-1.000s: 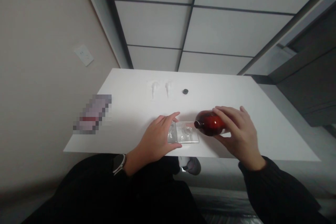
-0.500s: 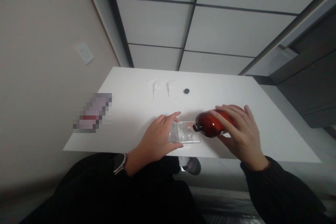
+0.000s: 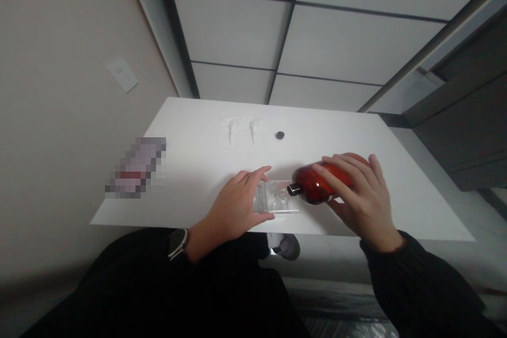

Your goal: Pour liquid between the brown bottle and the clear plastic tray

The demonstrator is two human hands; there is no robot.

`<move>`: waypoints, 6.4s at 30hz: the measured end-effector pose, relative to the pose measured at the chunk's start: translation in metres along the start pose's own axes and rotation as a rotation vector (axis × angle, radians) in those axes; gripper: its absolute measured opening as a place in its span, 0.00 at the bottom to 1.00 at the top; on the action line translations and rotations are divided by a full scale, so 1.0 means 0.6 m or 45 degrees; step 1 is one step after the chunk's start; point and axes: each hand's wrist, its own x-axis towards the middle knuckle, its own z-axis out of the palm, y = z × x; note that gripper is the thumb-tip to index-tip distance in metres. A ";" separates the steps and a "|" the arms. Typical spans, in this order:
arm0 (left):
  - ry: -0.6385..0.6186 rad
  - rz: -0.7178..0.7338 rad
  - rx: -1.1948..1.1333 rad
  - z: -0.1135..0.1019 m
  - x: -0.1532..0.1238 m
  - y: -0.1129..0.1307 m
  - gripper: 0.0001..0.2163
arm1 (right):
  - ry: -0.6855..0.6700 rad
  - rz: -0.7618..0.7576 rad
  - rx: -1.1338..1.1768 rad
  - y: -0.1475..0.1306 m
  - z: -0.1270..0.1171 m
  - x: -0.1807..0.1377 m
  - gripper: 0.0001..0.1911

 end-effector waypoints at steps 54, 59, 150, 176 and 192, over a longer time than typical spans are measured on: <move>-0.007 0.020 0.052 0.003 0.002 -0.007 0.44 | 0.132 -0.079 -0.104 0.021 -0.016 0.013 0.39; -0.008 0.034 0.063 0.003 0.003 -0.010 0.44 | 0.166 -0.059 -0.090 0.022 -0.013 0.013 0.42; 0.011 0.069 0.090 0.006 0.000 -0.015 0.41 | 0.148 -0.115 -0.261 0.038 -0.039 0.030 0.40; 0.005 0.064 0.085 0.005 0.002 -0.011 0.43 | 0.114 -0.152 -0.228 0.031 -0.051 0.041 0.36; 0.013 0.103 0.065 0.006 0.002 -0.017 0.42 | -0.119 -0.144 -0.054 0.023 -0.026 0.030 0.38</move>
